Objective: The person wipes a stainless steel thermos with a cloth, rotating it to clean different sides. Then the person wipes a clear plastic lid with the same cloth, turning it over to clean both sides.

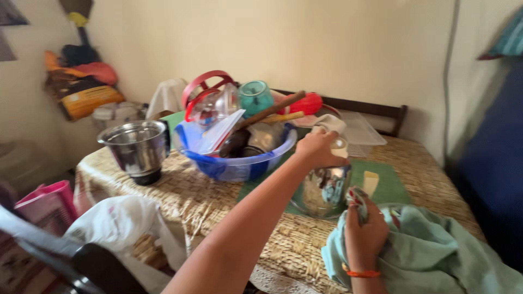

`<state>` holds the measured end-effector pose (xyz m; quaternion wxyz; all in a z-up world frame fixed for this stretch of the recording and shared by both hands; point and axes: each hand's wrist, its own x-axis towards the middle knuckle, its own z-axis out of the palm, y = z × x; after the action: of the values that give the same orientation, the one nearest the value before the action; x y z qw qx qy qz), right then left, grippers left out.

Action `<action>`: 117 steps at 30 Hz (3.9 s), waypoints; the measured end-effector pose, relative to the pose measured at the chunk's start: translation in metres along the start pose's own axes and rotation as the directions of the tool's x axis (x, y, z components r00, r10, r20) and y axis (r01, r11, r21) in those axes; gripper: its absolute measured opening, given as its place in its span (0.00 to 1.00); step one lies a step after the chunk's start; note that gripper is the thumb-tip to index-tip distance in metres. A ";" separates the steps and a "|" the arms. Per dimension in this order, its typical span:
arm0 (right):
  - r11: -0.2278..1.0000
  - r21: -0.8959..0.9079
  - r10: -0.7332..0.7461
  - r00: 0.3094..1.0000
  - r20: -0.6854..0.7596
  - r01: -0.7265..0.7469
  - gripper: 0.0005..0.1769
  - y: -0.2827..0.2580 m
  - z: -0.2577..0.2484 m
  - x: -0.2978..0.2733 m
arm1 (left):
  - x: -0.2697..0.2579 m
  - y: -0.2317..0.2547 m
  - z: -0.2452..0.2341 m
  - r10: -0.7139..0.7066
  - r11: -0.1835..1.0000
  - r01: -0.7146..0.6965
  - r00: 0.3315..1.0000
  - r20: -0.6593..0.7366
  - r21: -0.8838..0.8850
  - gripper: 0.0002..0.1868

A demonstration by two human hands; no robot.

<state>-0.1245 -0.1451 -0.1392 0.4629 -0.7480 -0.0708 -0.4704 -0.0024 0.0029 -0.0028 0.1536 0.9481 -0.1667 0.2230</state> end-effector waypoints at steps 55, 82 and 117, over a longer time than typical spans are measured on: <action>0.979 0.188 -0.084 0.996 0.041 0.075 0.20 -0.009 -0.001 0.005 | 0.067 0.016 0.223 -0.264 0.922 0.292 0.955 0.136 -0.254 0.63; 0.972 0.132 -0.188 0.981 -0.042 0.192 0.20 0.003 0.006 -0.001 | -0.031 -0.184 -0.143 -0.357 0.806 0.277 0.932 0.057 0.524 0.19; 0.974 0.173 -0.152 0.988 0.005 0.148 0.18 -0.003 0.001 0.000 | -0.054 -0.152 -0.136 0.108 0.268 0.348 0.916 -0.386 0.899 0.31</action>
<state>-0.1258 -0.1427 -0.1377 0.4881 -0.7021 -0.1716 -0.4893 -0.0405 0.2026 0.0548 -0.4011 0.7960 0.1075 0.4403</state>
